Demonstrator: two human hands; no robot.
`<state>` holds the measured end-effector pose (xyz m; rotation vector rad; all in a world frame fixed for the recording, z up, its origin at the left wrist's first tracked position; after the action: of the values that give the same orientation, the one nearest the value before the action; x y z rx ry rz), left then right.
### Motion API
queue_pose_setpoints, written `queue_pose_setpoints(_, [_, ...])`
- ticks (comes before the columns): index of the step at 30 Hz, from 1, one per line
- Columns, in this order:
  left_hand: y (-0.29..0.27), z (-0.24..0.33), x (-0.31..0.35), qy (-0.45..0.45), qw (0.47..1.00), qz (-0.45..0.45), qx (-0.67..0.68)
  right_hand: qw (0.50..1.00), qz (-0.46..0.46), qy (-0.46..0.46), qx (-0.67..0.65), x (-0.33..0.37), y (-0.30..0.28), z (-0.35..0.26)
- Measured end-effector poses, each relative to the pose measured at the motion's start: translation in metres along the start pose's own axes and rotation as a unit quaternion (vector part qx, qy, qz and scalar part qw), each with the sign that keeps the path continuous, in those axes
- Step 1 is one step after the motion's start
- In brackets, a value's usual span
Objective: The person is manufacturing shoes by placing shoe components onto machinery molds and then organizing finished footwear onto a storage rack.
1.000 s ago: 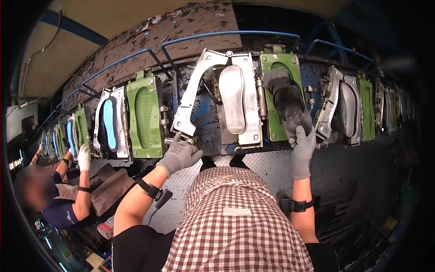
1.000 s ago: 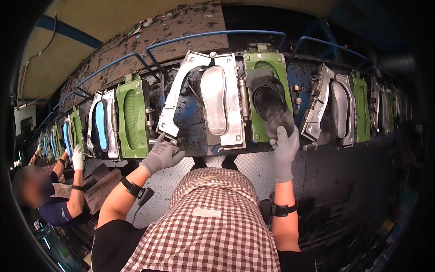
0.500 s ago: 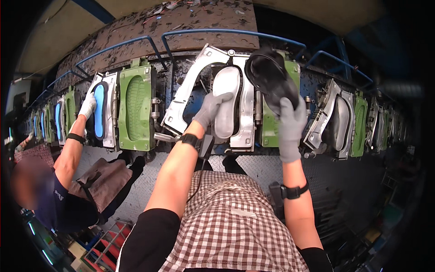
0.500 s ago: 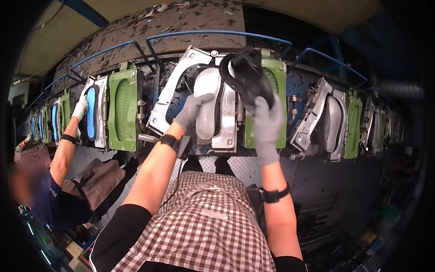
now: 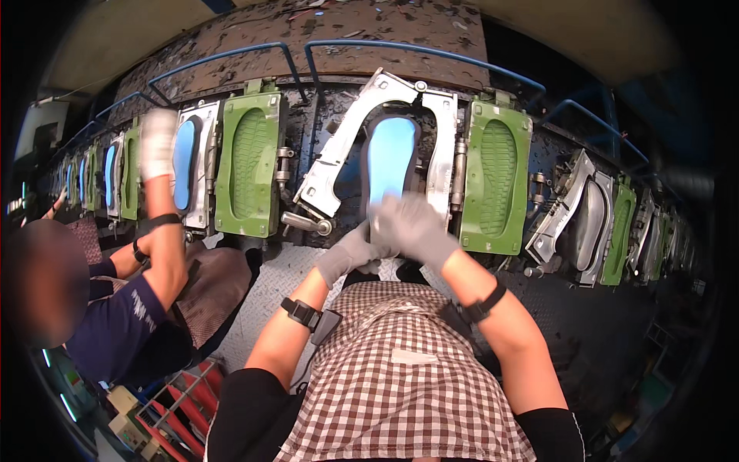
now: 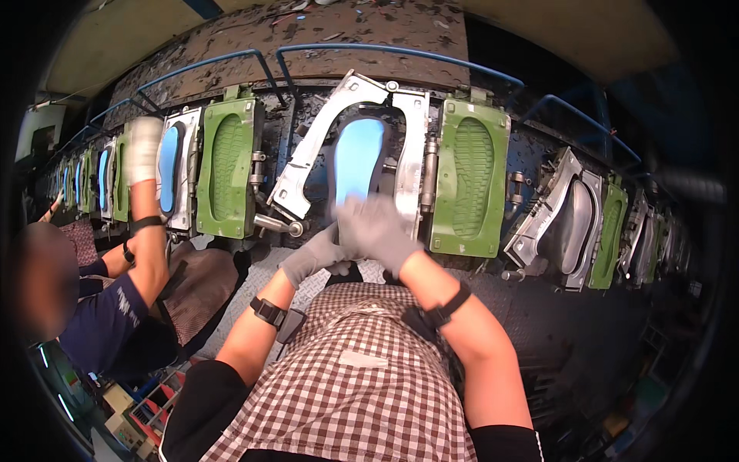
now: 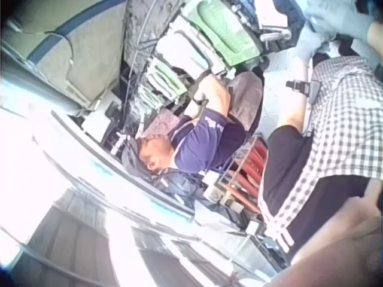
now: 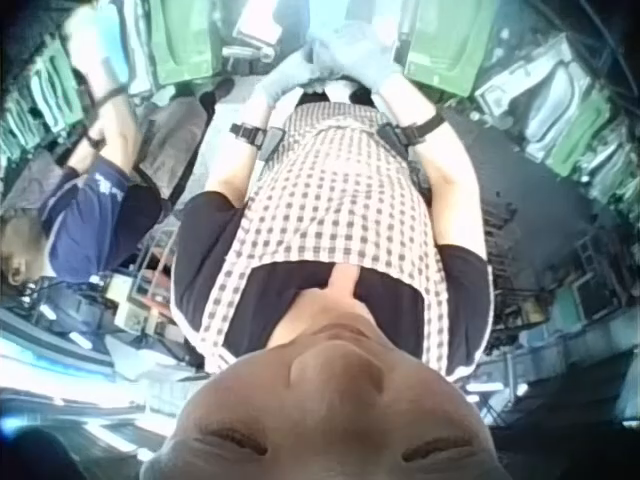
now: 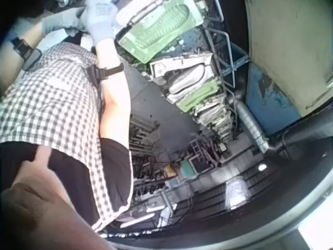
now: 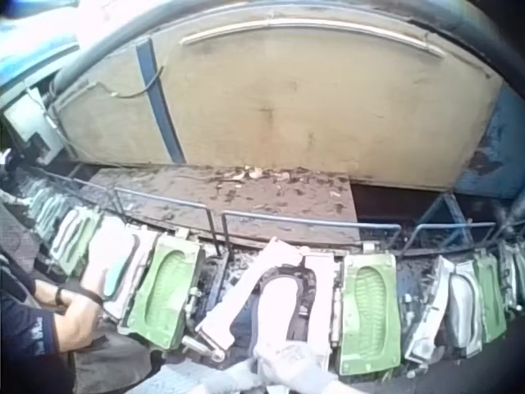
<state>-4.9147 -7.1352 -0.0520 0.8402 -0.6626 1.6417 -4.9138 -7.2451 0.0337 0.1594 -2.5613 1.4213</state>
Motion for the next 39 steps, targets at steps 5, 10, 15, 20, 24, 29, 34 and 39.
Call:
queue_pose_setpoints(5, [-0.013, -0.025, 0.019, 0.074, 0.956, -0.001, 0.283, 0.969, 0.019, 0.003, -0.247, 0.06, 0.033, 0.015])
queue_pose_setpoints(10, [-0.046, 0.047, -0.017, 0.204, 0.906, 0.169, 0.33, 0.897, 0.105, 0.283, -0.322, 0.033, 0.013, 0.078])
queue_pose_setpoints(15, [-0.058, 0.057, -0.068, 0.182, 0.93, 0.099, 0.304, 0.841, 0.139, 0.358, -0.38, 0.028, 0.016, 0.077])
queue_pose_setpoints(20, [-0.06, 0.095, -0.079, 0.255, 0.932, 0.133, 0.222, 0.846, 0.286, 0.301, -0.334, 0.036, 0.021, 0.099])
queue_pose_setpoints(24, [-0.072, 0.115, -0.113, 0.24, 0.92, 0.11, 0.291, 0.886, 0.266, 0.324, -0.2, 0.007, -0.014, 0.12])
queue_pose_setpoints(29, [-0.075, 0.129, -0.112, 0.323, 0.9, 0.185, 0.226, 0.917, 0.157, 0.317, -0.186, 0.01, -0.042, 0.119])
queue_pose_setpoints(34, [-0.055, 0.078, -0.108, 0.312, 0.931, 0.177, 0.074, 0.914, 0.283, 0.12, -0.265, 0.081, -0.014, 0.133])
queue_pose_setpoints(39, [-0.057, 0.082, -0.046, 0.338, 0.856, 0.366, -0.14, 0.803, 0.515, 0.21, -0.215, 0.319, -0.064, 0.182])
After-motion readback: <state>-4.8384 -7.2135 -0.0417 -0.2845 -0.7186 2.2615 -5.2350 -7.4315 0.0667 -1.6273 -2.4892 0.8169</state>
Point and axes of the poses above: each hand's wrist, its own x-axis away from the middle knuckle, its own y-axis out of the palm, z = x × y, the point moved 9 cm from there along -x, towards the middle knuckle, and after that the axes turned 6 degrees about -x, right-handed, at the moved point
